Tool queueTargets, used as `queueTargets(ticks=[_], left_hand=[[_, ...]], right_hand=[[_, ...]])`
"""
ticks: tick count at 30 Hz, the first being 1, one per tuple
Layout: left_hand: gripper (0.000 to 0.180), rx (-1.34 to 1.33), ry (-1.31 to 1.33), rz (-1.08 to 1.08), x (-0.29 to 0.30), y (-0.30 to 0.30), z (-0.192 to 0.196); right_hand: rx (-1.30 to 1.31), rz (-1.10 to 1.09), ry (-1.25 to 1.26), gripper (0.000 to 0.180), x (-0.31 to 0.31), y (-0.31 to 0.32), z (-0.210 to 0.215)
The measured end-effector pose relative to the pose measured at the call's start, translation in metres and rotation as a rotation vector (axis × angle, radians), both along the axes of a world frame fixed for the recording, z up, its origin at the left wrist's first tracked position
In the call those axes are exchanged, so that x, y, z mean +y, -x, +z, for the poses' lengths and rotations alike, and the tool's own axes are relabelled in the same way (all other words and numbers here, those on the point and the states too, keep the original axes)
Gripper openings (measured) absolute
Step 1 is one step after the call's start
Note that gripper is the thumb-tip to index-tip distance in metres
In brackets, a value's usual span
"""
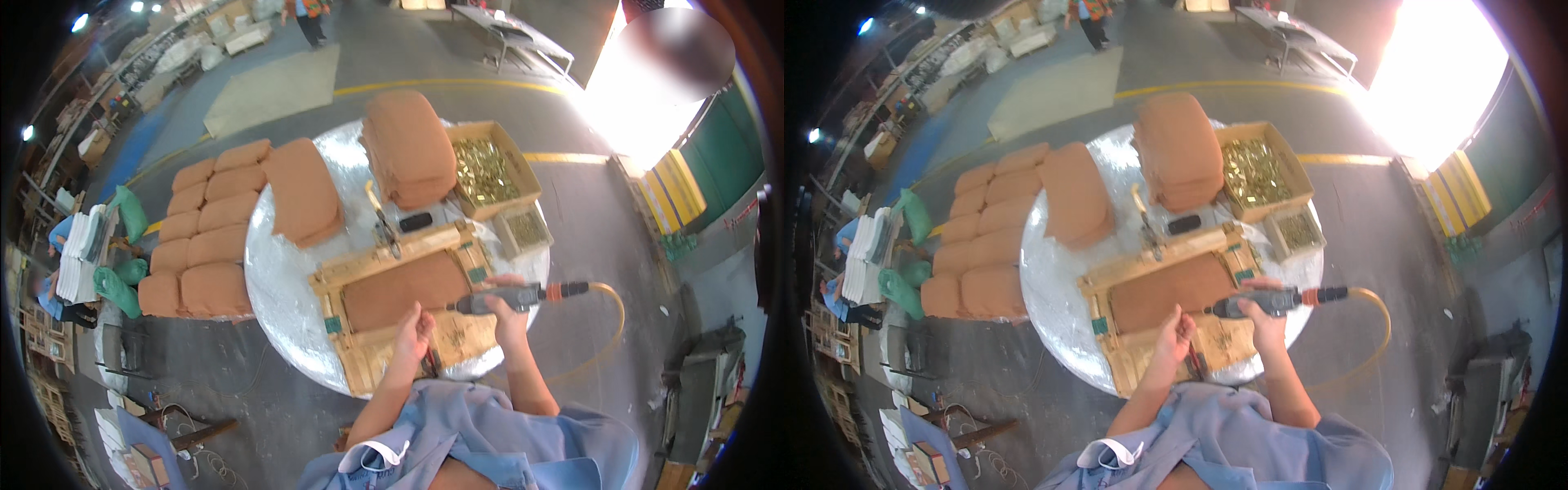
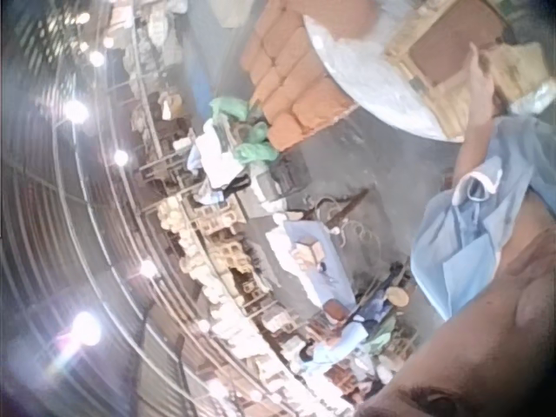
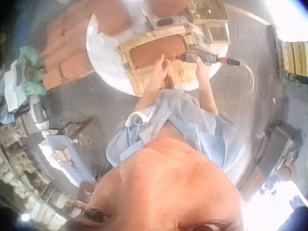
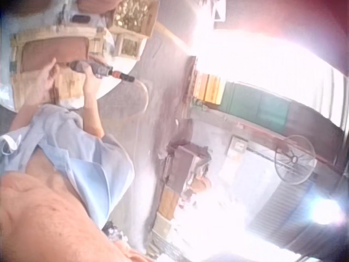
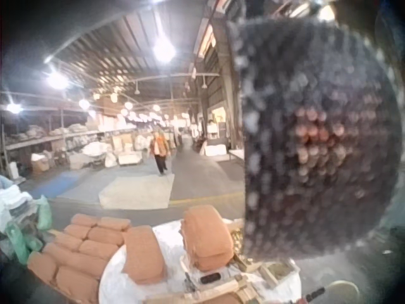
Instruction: The person assembles a wooden chair frame on a circular worktable. They position a brown cushion into the frame, then use a pneumatic drill to drive screws into the wooden structure, securing the components together.
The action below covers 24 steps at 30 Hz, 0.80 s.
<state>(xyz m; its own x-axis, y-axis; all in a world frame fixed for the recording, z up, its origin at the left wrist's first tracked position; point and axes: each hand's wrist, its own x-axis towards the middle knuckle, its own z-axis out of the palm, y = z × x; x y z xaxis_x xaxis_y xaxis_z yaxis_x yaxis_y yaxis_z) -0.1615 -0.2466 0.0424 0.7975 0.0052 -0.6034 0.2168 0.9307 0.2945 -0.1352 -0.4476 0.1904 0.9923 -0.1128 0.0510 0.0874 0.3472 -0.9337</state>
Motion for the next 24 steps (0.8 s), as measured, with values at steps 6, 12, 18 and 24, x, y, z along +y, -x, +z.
queueTargets(ticks=[6,12,18,24], left_hand=[[0.017,0.035,0.029,0.004,0.0,-0.011,0.01],[0.043,0.019,-0.376,-0.225,0.015,-0.016,-0.005],[0.037,0.066,-0.54,-0.259,0.051,-0.02,-0.056],[0.036,0.081,-0.562,-0.204,0.047,-0.02,-0.046]], right_hand=[[-0.02,-0.021,-0.048,0.051,-0.003,-0.006,-0.015],[-0.181,-0.11,0.281,0.047,0.002,-0.061,0.0],[-0.228,-0.178,0.523,0.042,0.006,-0.126,-0.025],[-0.214,-0.164,0.574,0.04,0.012,-0.147,-0.062]])
